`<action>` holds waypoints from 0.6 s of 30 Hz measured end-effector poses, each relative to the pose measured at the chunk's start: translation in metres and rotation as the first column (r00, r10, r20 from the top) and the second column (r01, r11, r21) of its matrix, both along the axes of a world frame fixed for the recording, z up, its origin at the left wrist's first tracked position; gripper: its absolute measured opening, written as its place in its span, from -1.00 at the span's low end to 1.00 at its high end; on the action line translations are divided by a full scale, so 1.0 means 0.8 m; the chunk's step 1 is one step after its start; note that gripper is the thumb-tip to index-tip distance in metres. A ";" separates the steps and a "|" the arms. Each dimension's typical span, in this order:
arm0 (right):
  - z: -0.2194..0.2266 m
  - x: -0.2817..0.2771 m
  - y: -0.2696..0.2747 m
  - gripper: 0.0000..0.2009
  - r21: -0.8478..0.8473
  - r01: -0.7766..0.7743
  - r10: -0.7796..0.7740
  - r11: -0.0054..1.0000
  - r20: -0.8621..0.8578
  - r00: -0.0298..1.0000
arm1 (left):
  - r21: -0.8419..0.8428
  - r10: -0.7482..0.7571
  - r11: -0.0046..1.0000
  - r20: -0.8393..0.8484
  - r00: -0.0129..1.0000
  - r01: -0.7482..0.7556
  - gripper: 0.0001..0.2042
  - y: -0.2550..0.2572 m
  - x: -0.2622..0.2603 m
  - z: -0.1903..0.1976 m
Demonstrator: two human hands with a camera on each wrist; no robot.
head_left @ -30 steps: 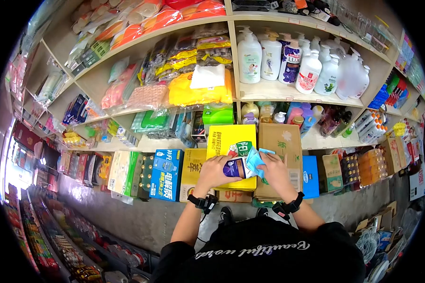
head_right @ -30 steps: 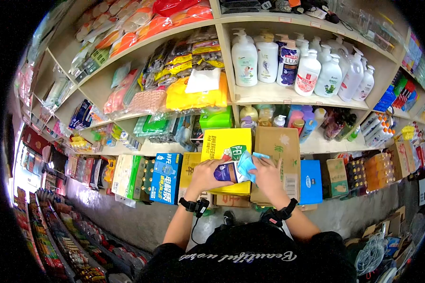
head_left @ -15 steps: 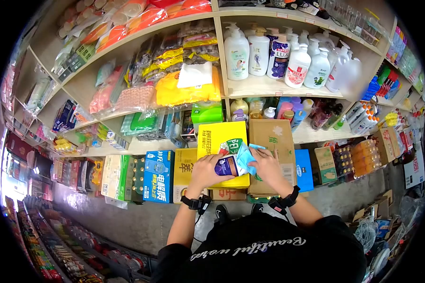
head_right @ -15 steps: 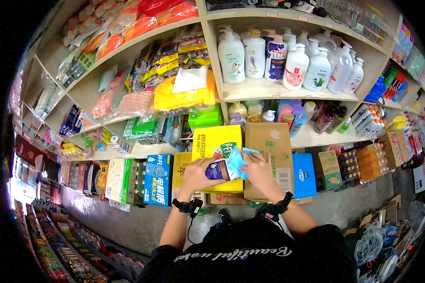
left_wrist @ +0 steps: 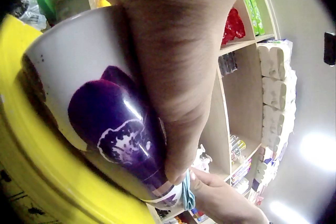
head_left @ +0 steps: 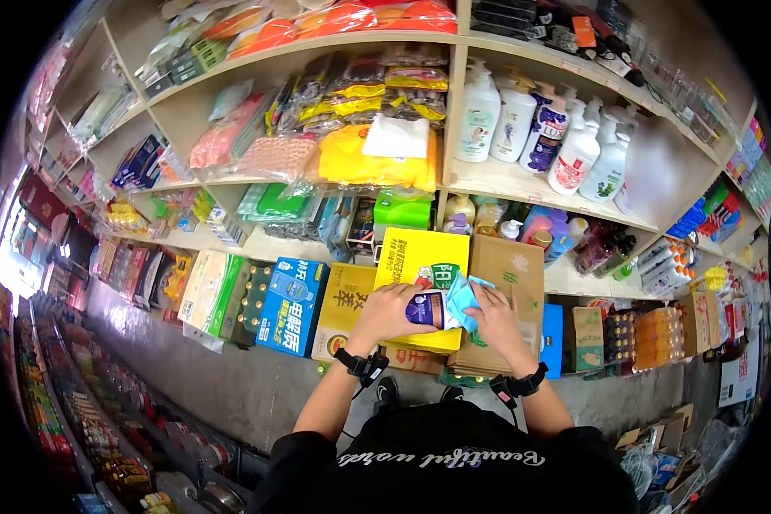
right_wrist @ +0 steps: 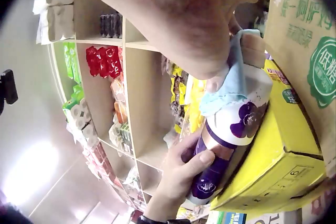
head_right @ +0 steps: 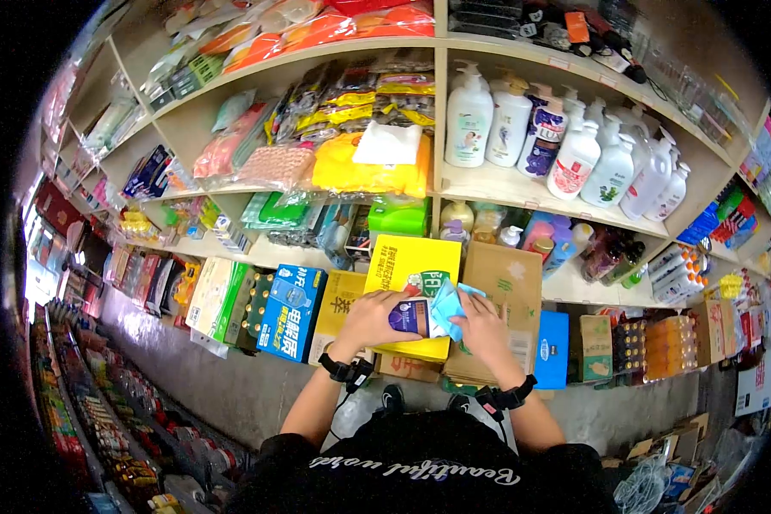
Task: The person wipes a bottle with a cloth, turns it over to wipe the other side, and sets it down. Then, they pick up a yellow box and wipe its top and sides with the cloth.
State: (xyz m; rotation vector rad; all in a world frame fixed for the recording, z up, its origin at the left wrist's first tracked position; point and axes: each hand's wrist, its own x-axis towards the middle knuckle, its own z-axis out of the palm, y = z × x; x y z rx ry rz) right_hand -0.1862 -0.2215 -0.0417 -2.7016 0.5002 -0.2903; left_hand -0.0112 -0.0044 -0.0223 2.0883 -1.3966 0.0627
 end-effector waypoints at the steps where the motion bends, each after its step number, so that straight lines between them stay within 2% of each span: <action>1: 0.004 -0.001 0.000 -0.39 -0.001 -0.004 0.004 1.000 0.005 1.000 | -0.002 -0.003 1.000 -0.003 1.000 0.003 -0.16 0.001 -0.001 0.000; 8: 0.003 -0.001 0.000 -0.38 -0.001 0.005 -0.005 1.000 0.005 1.000 | -0.003 -0.008 1.000 -0.024 1.000 0.007 -0.15 0.000 -0.001 0.001; 11: 0.007 -0.002 0.002 -0.38 0.058 0.000 -0.002 0.998 0.032 0.999 | -0.006 -0.007 1.000 -0.011 1.000 0.007 -0.15 0.001 -0.001 0.000; 14: -0.011 -0.002 -0.004 -0.38 0.022 -0.018 0.017 1.000 0.043 0.999 | 0.013 -0.008 1.000 -0.005 1.000 0.008 -0.12 0.000 -0.002 0.002; 18: 0.006 -0.004 0.003 -0.39 0.011 0.002 -0.002 1.000 0.017 1.000 | 0.021 0.005 1.000 0.014 1.000 -0.005 -0.11 0.001 -0.001 -0.003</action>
